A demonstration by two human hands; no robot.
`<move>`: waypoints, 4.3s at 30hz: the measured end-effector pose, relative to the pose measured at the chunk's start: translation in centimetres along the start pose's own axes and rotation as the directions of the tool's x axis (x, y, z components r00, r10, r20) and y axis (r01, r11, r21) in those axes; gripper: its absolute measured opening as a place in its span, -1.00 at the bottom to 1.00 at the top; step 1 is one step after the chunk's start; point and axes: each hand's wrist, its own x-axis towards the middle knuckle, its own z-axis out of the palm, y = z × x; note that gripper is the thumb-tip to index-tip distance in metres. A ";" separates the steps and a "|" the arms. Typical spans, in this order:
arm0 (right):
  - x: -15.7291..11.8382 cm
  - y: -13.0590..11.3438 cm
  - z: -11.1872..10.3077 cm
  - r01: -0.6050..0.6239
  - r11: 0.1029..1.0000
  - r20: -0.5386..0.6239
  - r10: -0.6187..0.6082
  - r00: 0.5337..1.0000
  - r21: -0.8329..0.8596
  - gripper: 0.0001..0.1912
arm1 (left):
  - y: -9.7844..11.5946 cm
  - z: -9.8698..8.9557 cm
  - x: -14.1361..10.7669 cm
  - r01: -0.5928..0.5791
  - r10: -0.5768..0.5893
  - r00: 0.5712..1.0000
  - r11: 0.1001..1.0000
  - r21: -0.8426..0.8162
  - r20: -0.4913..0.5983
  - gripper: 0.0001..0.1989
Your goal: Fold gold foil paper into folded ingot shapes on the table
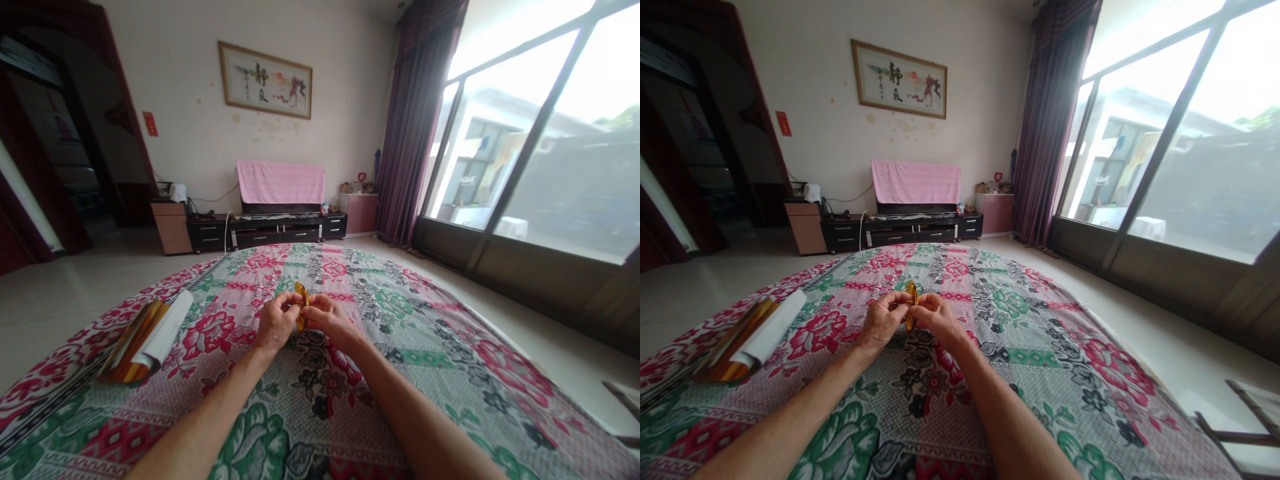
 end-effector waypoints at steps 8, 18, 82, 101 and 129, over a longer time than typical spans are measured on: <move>0.0 0.1 -0.3 -0.007 1.000 0.043 0.007 0.999 0.002 -0.74 | 0.8 0.3 -0.2 0.204 -0.185 0.979 0.931 -0.302 0.090 -0.63; 0.1 0.3 -0.5 -0.015 0.998 0.072 0.011 0.997 0.066 -0.77 | 1.6 0.1 -0.4 0.267 -0.214 0.961 0.877 -0.400 0.173 -0.47; 0.5 1.1 -1.6 -0.153 0.970 0.272 0.098 0.957 0.187 -0.75 | 0.9 -1.2 -0.1 0.553 -0.286 0.817 0.637 -0.538 0.501 -0.54; 0.2 0.0 -1.7 -0.134 0.962 0.143 0.102 0.985 0.240 -0.73 | 1.6 -1.2 0.1 0.155 -0.103 0.974 0.952 -0.263 0.203 -0.78; 0.9 1.1 -3.2 0.032 0.990 0.060 -0.040 0.997 0.140 -0.75 | 0.7 -1.5 -0.2 0.343 -0.257 0.897 0.918 -0.199 0.358 -0.79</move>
